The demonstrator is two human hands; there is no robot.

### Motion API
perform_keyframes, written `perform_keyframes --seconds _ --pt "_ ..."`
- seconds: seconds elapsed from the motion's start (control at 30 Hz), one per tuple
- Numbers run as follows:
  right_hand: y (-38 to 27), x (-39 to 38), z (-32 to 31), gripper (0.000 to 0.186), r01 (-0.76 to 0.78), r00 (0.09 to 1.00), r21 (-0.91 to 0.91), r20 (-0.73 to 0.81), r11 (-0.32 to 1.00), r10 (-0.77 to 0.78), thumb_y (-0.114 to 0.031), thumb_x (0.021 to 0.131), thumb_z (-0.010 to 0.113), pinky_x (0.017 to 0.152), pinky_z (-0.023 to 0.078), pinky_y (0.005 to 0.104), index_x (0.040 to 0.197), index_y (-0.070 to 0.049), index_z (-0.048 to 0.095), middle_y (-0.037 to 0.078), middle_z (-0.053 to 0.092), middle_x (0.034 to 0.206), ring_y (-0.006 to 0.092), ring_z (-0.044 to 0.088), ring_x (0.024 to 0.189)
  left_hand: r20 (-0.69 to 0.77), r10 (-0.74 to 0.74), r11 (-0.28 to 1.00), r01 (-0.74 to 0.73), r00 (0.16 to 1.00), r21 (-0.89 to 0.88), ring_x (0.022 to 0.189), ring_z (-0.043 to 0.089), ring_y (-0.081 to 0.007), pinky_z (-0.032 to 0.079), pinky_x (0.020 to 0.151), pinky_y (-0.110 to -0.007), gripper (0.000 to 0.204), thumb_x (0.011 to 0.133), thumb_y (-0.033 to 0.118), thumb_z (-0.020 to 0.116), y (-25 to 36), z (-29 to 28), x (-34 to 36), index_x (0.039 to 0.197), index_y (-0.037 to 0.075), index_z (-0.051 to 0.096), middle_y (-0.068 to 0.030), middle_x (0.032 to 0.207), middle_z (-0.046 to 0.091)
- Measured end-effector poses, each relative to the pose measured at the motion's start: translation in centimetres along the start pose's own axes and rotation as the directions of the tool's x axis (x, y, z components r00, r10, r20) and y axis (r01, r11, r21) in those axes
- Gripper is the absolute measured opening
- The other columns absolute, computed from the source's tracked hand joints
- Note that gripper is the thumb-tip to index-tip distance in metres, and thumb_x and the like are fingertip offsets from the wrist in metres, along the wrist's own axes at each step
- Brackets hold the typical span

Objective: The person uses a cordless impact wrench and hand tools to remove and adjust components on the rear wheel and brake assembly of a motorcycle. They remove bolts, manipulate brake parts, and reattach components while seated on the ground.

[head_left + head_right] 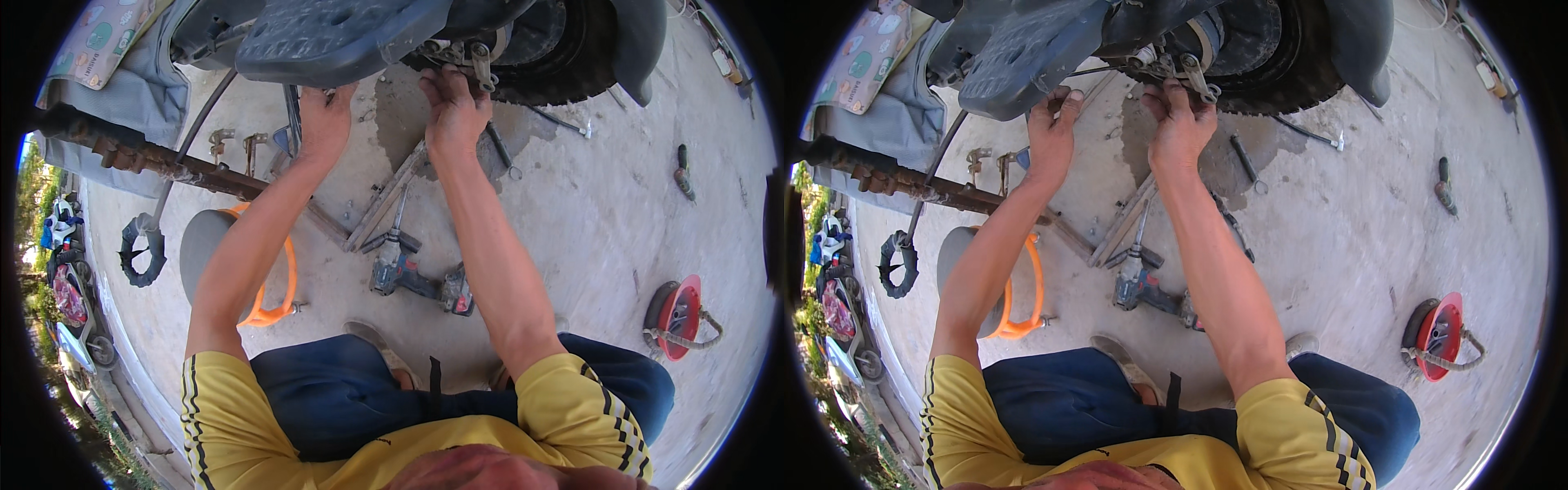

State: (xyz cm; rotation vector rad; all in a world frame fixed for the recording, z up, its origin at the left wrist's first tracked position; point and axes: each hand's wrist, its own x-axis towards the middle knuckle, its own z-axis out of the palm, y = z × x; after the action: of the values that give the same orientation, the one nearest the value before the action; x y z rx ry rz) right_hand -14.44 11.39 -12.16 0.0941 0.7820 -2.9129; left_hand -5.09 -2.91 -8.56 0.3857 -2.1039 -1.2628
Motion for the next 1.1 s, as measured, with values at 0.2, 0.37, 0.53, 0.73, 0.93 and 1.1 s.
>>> perform_keyframes --seconds 0.2,0.37,0.53,0.73,0.93,1.1 --pt "-1.2 -0.4 0.7 0.016 -0.060 0.997 -0.109 -0.060 0.992 0.053 0.001 0.092 0.064 0.066 0.064 0.0358 0.107 0.002 0.059 0.013 0.070 0.097 0.0260 0.074 0.077 0.109 -0.426 0.532 0.346 0.898 -0.773 0.106 0.066 -0.0285 0.059 0.092 -0.041 0.031 0.104 0.018 0.063 -2.1 0.5 4.8 0.127 -0.001 0.057 -0.0187 0.120 0.066" --pt "-1.2 -0.6 1.7 0.018 -0.117 0.991 -0.095 -0.076 0.989 0.110 0.001 0.092 0.065 0.067 0.064 0.0352 0.108 0.003 0.058 0.013 0.070 0.097 0.0261 0.074 0.077 0.179 -0.307 0.476 0.314 0.935 -0.822 0.107 0.065 -0.0271 0.060 0.093 -0.041 0.022 0.105 0.014 0.060 -2.4 0.7 8.6 0.123 0.003 0.060 -0.0147 0.117 0.066" --pt "-1.7 -1.1 1.9 0.020 -0.230 0.971 0.004 -0.071 0.973 0.230 0.000 0.092 0.065 0.068 0.065 0.0362 0.111 0.002 0.057 0.013 0.069 0.099 0.0265 0.074 0.081 0.363 -0.197 0.456 0.413 0.911 -0.788 0.110 0.064 -0.0266 0.060 0.095 -0.041 0.020 0.104 0.017 0.062 2.9 -1.0 7.4 0.121 0.006 0.061 -0.0128 0.118 0.066" --pt "-1.0 0.1 1.8 0.009 -0.113 0.993 -0.021 -0.023 0.993 0.113 0.003 0.097 0.057 0.084 0.066 0.0423 0.106 0.006 0.059 0.017 0.068 0.108 0.0319 0.073 0.094 0.377 -0.098 0.530 0.369 0.921 -0.764 0.114 0.064 -0.0283 0.059 0.097 -0.042 0.022 0.105 0.017 0.061 -2.0 0.4 9.3 0.123 0.006 0.061 -0.0141 0.122 0.066" --pt "-1.3 -0.9 1.9 0.008 -0.181 0.979 0.147 -0.070 0.972 0.193 0.006 0.096 0.059 0.086 0.066 0.0432 0.103 0.006 0.059 0.017 0.070 0.102 0.0328 0.074 0.094 0.322 -0.309 0.483 0.439 0.895 -0.758 0.119 0.063 -0.0309 0.059 0.102 -0.044 0.025 0.105 0.013 0.061 -3.3 1.2 9.0 0.127 0.003 0.059 -0.0154 0.130 0.063" --pt "-0.5 0.1 1.3 0.009 -0.088 0.995 0.032 -0.038 0.996 0.089 0.006 0.095 0.061 0.086 0.066 0.0442 0.103 0.006 0.057 0.019 0.070 0.102 0.0334 0.074 0.094 0.270 -0.350 0.529 0.427 0.897 -0.734 0.121 0.063 -0.0329 0.057 0.105 -0.045 0.024 0.106 0.010 0.058 -0.3 2.9 7.4 0.128 0.001 0.058 -0.0153 0.130 0.062"
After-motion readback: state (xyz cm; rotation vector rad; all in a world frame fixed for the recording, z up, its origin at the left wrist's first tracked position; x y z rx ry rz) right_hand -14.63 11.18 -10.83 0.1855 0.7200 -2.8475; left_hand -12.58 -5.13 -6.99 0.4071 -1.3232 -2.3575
